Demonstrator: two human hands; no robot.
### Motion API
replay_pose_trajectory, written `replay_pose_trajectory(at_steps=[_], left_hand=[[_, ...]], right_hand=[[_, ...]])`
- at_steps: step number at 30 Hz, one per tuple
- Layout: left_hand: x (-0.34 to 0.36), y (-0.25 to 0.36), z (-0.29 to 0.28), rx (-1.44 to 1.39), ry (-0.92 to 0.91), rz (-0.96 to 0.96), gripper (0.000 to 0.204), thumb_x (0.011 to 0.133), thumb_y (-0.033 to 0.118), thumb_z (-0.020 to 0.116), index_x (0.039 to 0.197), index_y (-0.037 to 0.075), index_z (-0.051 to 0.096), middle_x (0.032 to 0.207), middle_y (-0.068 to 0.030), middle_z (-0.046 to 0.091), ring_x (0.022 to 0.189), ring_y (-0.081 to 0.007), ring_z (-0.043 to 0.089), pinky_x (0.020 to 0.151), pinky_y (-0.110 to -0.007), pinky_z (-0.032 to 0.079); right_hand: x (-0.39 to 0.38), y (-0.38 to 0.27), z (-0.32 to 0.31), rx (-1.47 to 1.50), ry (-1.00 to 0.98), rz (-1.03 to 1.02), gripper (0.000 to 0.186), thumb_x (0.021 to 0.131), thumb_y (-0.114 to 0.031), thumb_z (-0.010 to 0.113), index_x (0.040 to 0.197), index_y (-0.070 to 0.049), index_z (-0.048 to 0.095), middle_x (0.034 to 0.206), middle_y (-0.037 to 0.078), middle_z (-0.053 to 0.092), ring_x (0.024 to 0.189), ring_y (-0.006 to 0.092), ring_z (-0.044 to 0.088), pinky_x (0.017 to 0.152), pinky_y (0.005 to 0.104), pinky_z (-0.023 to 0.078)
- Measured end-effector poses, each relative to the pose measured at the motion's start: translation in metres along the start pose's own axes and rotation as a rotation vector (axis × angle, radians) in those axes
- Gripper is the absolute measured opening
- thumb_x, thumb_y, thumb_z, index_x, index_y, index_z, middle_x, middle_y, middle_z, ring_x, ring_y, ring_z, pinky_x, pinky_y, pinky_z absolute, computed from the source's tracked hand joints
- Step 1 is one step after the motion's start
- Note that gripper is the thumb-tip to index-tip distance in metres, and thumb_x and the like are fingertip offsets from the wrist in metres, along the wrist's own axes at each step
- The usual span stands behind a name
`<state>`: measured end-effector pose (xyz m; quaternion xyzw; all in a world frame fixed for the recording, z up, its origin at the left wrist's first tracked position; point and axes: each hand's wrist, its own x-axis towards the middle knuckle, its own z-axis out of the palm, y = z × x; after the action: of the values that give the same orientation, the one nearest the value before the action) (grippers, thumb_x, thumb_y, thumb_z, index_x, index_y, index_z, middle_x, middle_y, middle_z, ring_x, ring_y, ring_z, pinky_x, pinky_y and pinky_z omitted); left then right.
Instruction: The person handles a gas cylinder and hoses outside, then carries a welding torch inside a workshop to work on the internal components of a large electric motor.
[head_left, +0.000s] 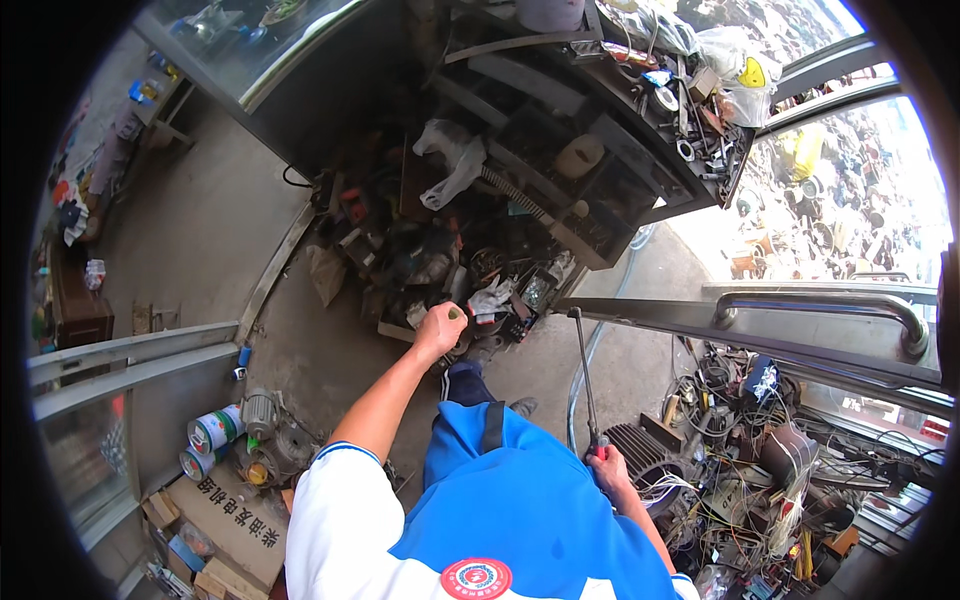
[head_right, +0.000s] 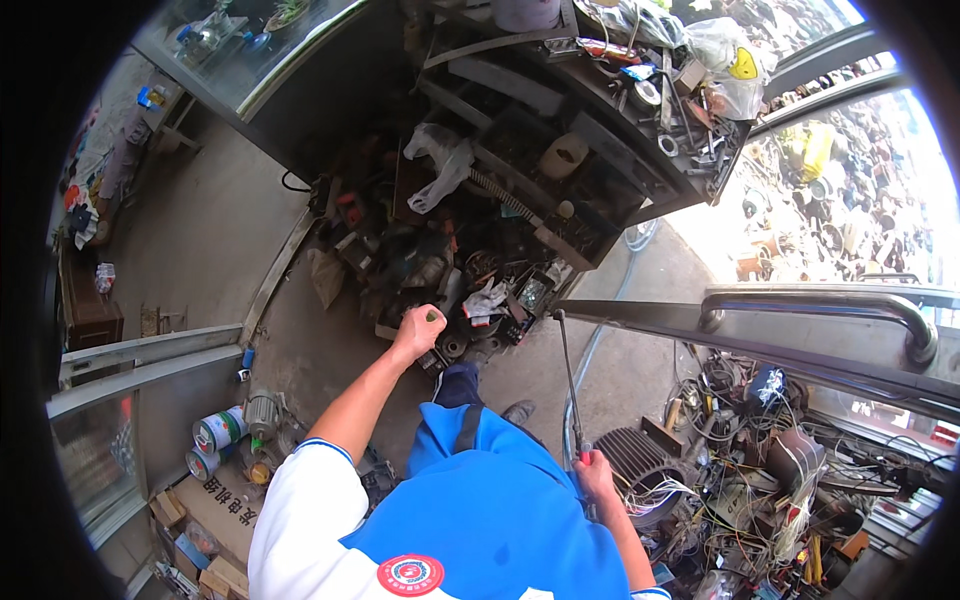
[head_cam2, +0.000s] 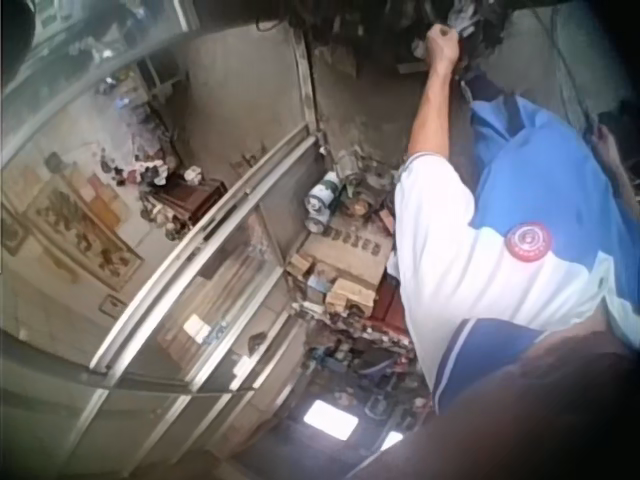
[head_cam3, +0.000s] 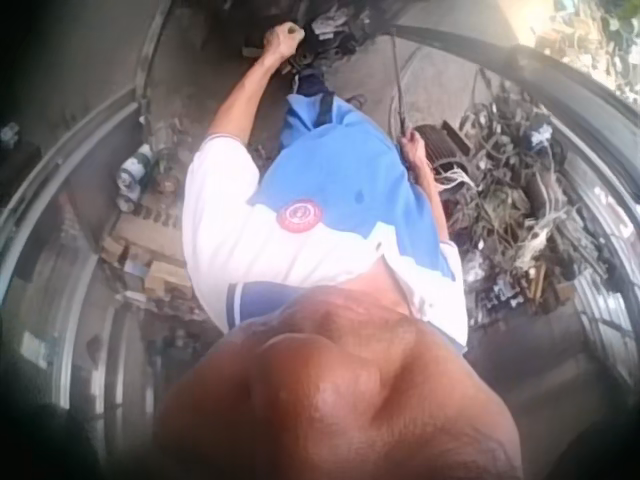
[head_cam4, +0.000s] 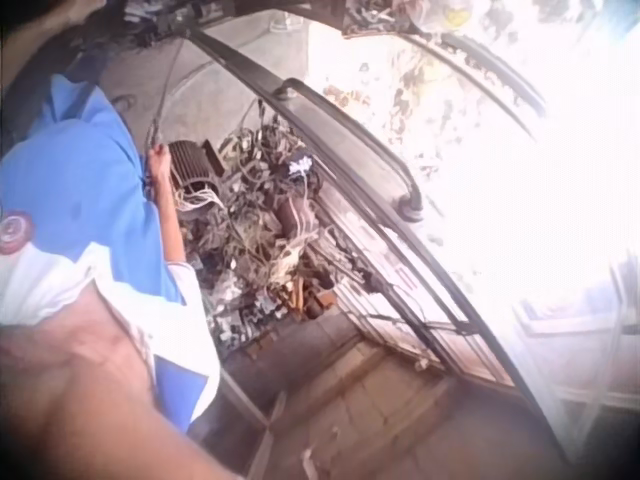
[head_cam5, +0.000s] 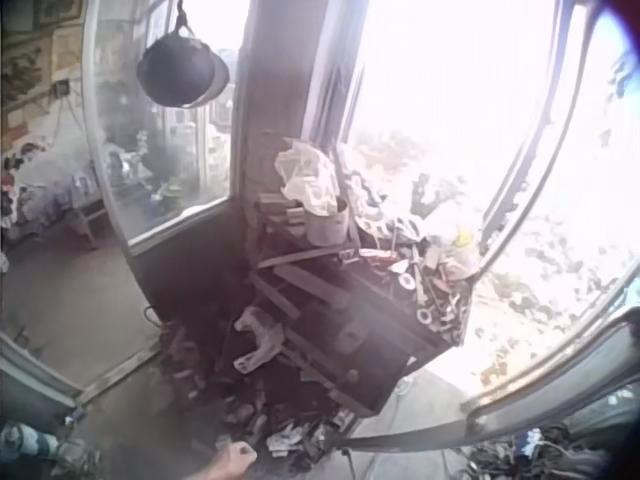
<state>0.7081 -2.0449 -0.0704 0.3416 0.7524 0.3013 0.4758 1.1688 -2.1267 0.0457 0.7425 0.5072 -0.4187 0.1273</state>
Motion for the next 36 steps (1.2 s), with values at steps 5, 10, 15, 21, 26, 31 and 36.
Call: replay_pose_trajectory(at_steps=[5, 10, 15, 21, 26, 31, 36], left_hand=[[0.005, -0.003, 0.007, -0.056, -0.065, -0.034, 0.023, 0.080, 0.022, 0.062, 0.094, 0.004, 0.069, 0.082, -0.0171, 0.069, 0.079, -0.0307, 0.068, 0.074, -0.040, 0.052], [0.000, 0.011, -0.005, -0.152, -0.135, -0.126, 0.033, 0.083, 0.024, 0.056, 0.106, 0.001, 0.064, 0.082, -0.0165, 0.069, 0.081, -0.0302, 0.067, 0.075, -0.041, 0.052], [-0.008, 0.002, -0.006, 0.362, -0.104, 0.195, 0.047, 0.089, 0.040, 0.051, 0.112, 0.002, 0.064, 0.098, -0.0220, 0.068, 0.095, -0.0383, 0.065, 0.086, -0.047, 0.050], [-0.035, 0.047, 0.013, 0.185, -0.505, 0.082, 0.038, 0.084, 0.037, 0.063, 0.101, 0.003, 0.063, 0.095, -0.0197, 0.067, 0.095, -0.0344, 0.065, 0.083, -0.043, 0.049], [-0.072, 0.108, 0.049, 0.022, -0.852, 0.347, 0.031, 0.081, 0.024, 0.069, 0.098, -0.001, 0.062, 0.087, -0.0168, 0.066, 0.085, -0.0296, 0.064, 0.074, -0.041, 0.049], [-0.096, 0.111, 0.109, 0.007, -0.894, 0.638, 0.025, 0.082, 0.004, 0.055, 0.108, 0.001, 0.058, 0.101, -0.0225, 0.063, 0.101, -0.0418, 0.060, 0.086, -0.048, 0.047], [-0.105, 0.111, 0.110, -0.024, -0.785, 0.562, 0.026, 0.081, 0.006, 0.058, 0.107, 0.002, 0.059, 0.103, -0.0204, 0.064, 0.102, -0.0407, 0.060, 0.086, -0.047, 0.048]], right_hand=[[0.003, 0.027, 0.014, 0.010, 0.021, 0.065, 0.043, 0.078, -0.031, 0.073, 0.106, 0.000, 0.062, 0.099, 0.021, 0.069, 0.093, 0.0336, 0.067, 0.083, 0.0426, 0.051], [-0.002, 0.025, 0.020, 0.016, 0.007, 0.091, 0.030, 0.082, -0.018, 0.065, 0.103, 0.003, 0.060, 0.096, 0.024, 0.068, 0.091, 0.0383, 0.066, 0.082, 0.0440, 0.051], [0.011, 0.019, 0.022, -0.147, 0.008, 0.021, 0.051, 0.078, -0.028, 0.073, 0.116, -0.001, 0.051, 0.103, 0.027, 0.065, 0.100, 0.0432, 0.063, 0.085, 0.0473, 0.050], [0.016, -0.044, 0.006, -0.092, -0.087, -0.194, 0.058, 0.090, -0.016, 0.063, 0.141, -0.011, 0.037, 0.113, 0.026, 0.064, 0.104, 0.0391, 0.064, 0.089, 0.0442, 0.050], [0.012, -0.102, -0.003, 0.023, -0.158, -0.402, 0.056, 0.093, -0.009, 0.056, 0.145, -0.016, 0.036, 0.098, 0.015, 0.065, 0.085, 0.0270, 0.065, 0.079, 0.0386, 0.052], [0.013, -0.130, -0.010, 0.169, -0.290, -0.395, 0.063, 0.088, -0.017, 0.066, 0.145, -0.011, 0.038, 0.110, 0.010, 0.064, 0.095, 0.0175, 0.061, 0.088, 0.0342, 0.049], [0.015, -0.130, -0.017, 0.420, -0.383, -0.254, 0.065, 0.088, -0.025, 0.071, 0.142, -0.007, 0.042, 0.113, 0.011, 0.064, 0.103, 0.0192, 0.060, 0.092, 0.0325, 0.048]])
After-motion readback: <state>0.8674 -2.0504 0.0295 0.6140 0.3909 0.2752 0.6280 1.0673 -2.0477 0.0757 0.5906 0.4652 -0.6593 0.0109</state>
